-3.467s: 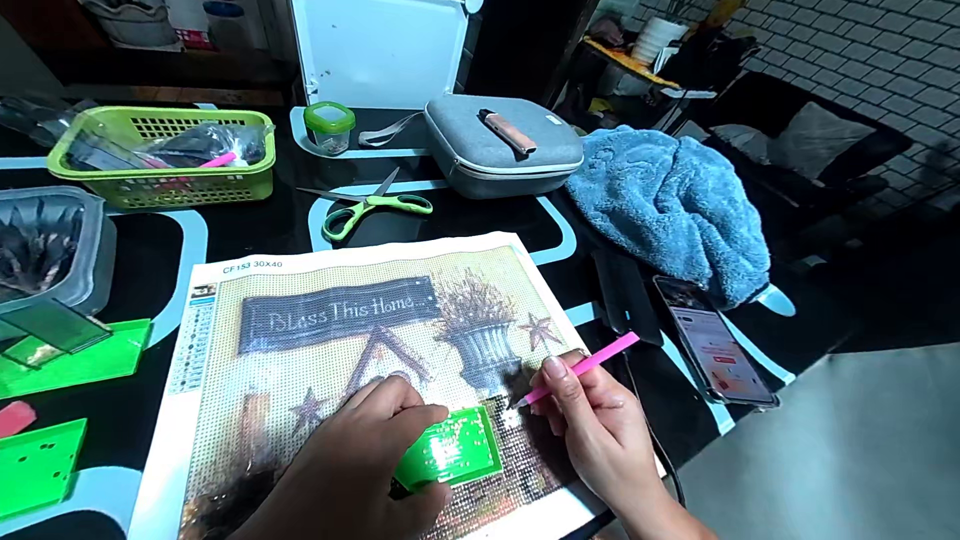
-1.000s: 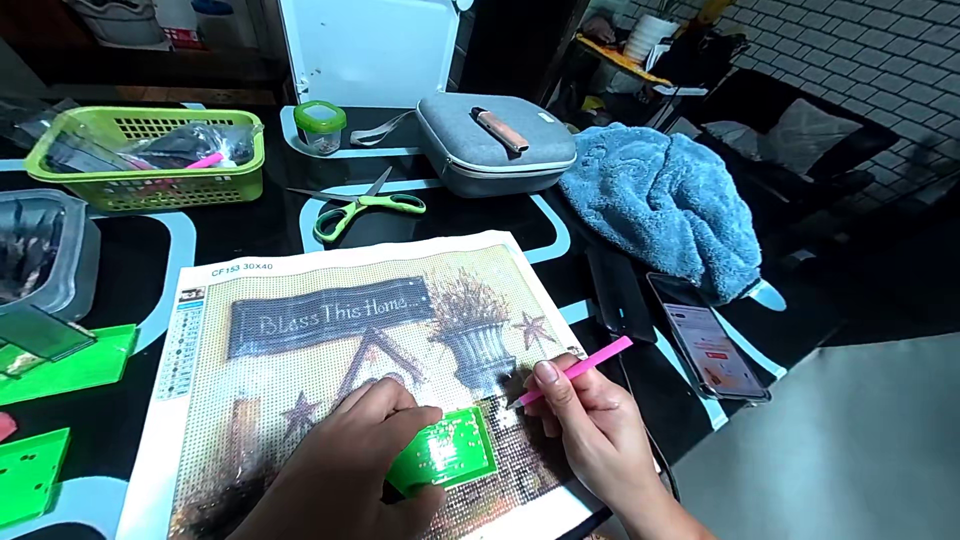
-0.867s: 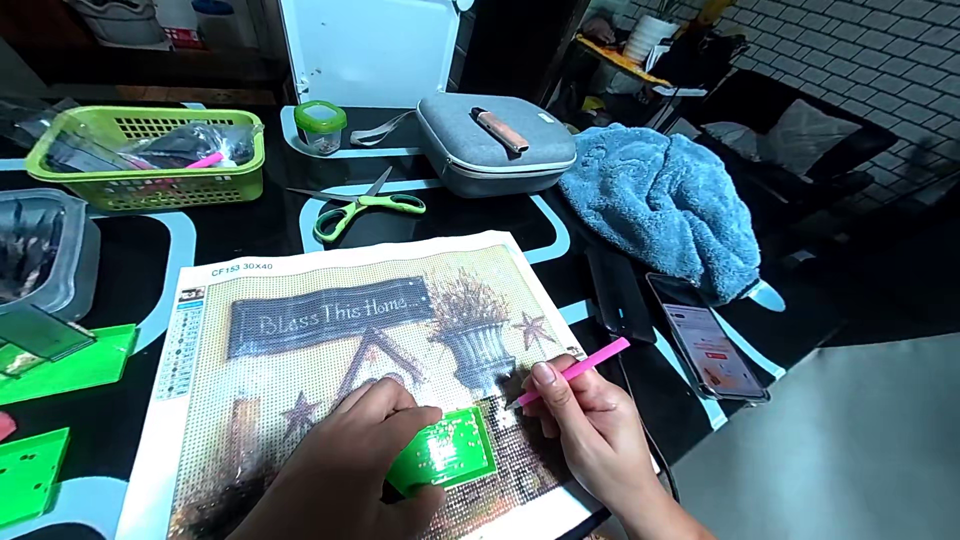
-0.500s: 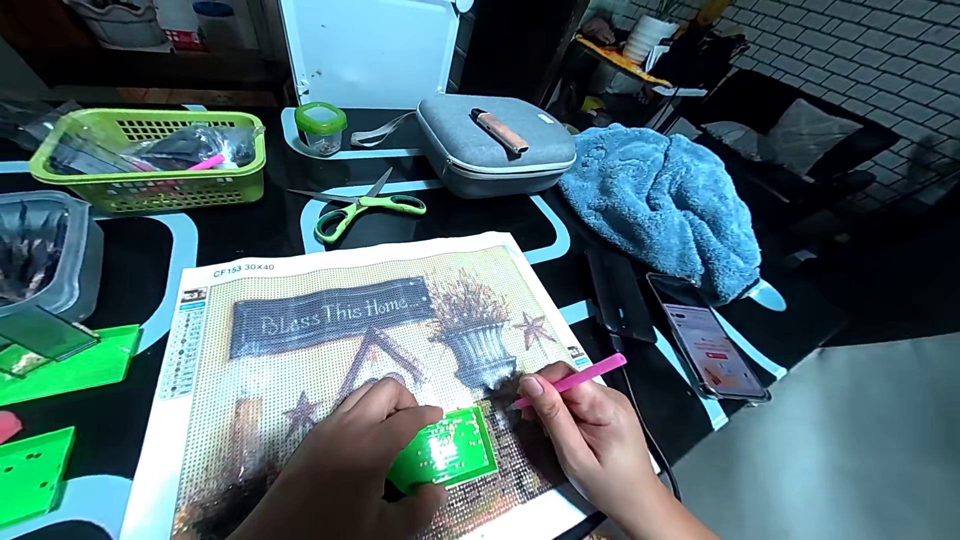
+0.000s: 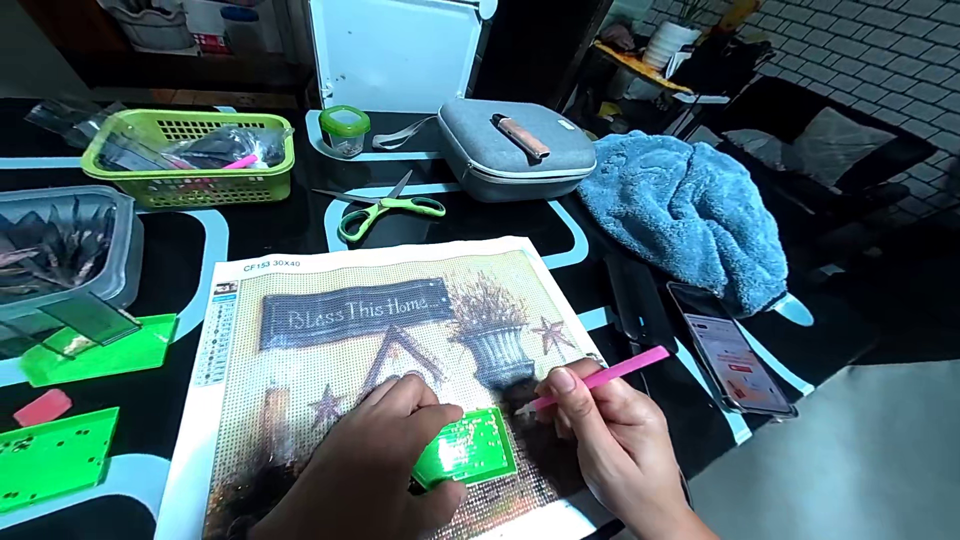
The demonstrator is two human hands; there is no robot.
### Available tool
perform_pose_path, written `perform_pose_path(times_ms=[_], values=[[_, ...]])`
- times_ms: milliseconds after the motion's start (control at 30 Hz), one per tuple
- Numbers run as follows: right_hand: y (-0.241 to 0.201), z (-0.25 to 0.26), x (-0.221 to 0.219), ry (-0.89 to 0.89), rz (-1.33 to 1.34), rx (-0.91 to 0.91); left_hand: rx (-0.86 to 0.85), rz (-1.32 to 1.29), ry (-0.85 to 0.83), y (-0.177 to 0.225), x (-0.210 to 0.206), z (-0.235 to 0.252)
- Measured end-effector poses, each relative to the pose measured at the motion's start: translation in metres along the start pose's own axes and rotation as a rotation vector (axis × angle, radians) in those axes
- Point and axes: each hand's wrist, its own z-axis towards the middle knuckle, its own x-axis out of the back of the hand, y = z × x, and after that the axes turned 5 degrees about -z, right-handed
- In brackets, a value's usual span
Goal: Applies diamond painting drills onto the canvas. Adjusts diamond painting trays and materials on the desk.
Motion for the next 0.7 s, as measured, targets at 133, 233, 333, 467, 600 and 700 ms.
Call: perform_pose_path(times_ms=[133, 233, 333, 467, 600, 700], values=[[-0.004, 0.002, -0.018, -0.101, 0.080, 0.035, -0.012, 0.012, 0.005, 0.000, -0.001, 0.000], [-0.003, 0.003, -0.023, -0.114, 0.028, 0.055, -0.008, 0.006, 0.012, 0.000, -0.001, 0.000], [-0.002, 0.003, -0.024, -0.120, 0.016, 0.062, -0.012, 0.017, 0.015, -0.001, -0.002, 0.000], [-0.001, 0.002, -0.025, -0.118, -0.025, 0.074, -0.018, 0.015, 0.016, -0.002, -0.003, 0.000], [0.000, 0.002, -0.024, -0.115, -0.023, 0.073, -0.018, 0.017, 0.015, -0.001, -0.003, 0.000], [0.001, 0.002, -0.025, -0.120, -0.016, 0.076, -0.019, 0.031, 0.009, -0.001, -0.003, 0.001]])
